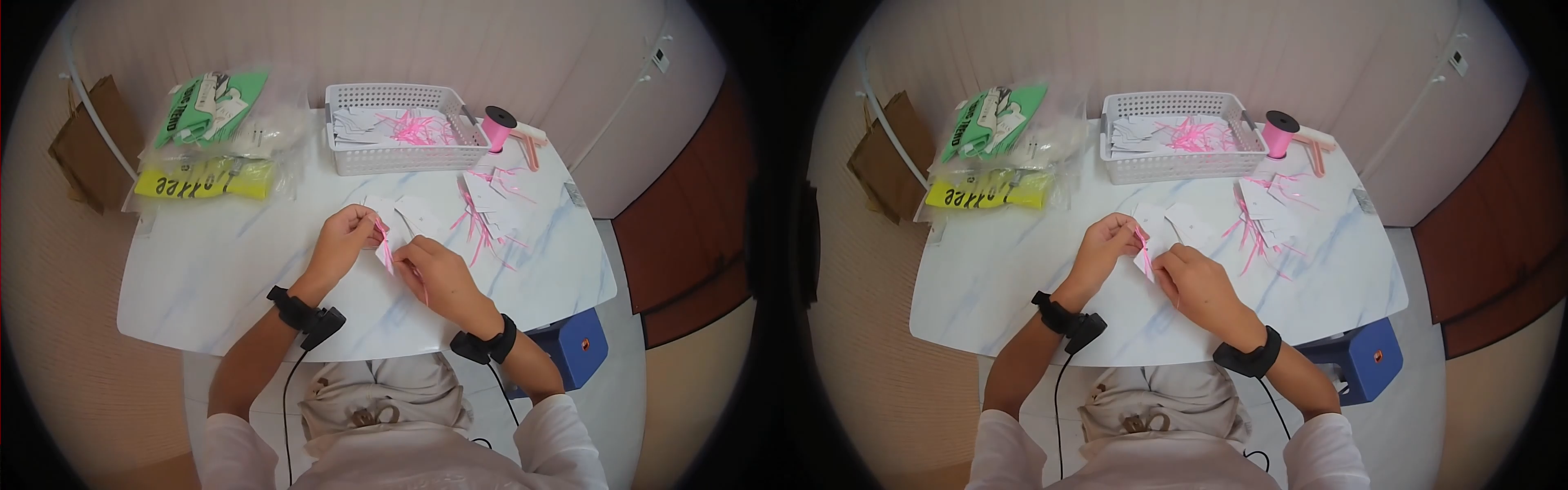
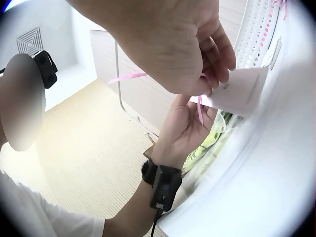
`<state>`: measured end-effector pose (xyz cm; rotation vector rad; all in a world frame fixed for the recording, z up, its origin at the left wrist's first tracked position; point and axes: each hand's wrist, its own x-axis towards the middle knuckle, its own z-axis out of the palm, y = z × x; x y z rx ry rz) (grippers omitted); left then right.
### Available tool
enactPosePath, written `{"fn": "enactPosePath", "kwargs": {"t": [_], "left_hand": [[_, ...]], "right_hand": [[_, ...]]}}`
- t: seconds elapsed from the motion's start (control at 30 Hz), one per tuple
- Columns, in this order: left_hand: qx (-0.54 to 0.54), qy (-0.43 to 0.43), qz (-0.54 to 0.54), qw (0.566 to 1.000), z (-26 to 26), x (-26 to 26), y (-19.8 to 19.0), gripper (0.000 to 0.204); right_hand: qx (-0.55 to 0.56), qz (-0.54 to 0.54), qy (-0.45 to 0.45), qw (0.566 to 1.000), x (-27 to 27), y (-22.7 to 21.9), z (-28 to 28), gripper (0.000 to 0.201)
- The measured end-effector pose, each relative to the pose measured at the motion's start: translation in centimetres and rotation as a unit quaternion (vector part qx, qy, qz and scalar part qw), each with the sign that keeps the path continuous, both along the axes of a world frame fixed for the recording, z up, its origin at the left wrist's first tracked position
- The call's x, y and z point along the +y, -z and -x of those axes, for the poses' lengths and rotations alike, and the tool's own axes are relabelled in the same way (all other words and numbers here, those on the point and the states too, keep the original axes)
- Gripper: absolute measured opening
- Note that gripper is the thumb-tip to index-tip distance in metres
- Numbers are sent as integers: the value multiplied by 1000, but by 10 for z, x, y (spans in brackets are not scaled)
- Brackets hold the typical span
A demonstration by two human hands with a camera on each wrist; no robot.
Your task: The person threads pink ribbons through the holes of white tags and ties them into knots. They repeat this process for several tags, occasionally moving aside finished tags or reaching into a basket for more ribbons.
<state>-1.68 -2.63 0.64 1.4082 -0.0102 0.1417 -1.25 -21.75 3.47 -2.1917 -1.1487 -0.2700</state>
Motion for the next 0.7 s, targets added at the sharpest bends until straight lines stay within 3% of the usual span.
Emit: {"fn": "enactPosePath", "kwargs": {"t": [0.17, 0.27, 0.33, 0.47, 0.57, 0.63, 0.67, 0.7], "left_hand": [[-1, 44, -39, 998, 10, -9, -13, 20], [-17, 49, -10, 999, 16, -17, -15, 20], [-31, -14, -1, 999, 22, -27, -18, 20], [-45, -31, 23, 998, 40, -40, -26, 20], [-15, 21, 78, 997, 50, -41, -32, 20], [6, 51, 143, 988, 58, -40, -38, 22], [4, 53, 138, 989, 60, -40, -41, 22], [12, 47, 146, 988, 61, -41, -43, 21]], "right_hand": [[-39, -8, 8, 999, -5, 0, 16, 8], [-45, -14, 12, 999, -10, -3, 25, 8], [-69, -33, 26, 997, -13, -7, 30, 13], [-94, -39, 46, 994, -25, -13, 39, 13], [-108, -134, 1, 985, -30, -9, 39, 11], [7, -214, -48, 976, -34, -4, 38, 9], [4, -218, -47, 975, -38, -6, 38, 9], [176, -167, -49, 969, -44, -9, 37, 9]]}}
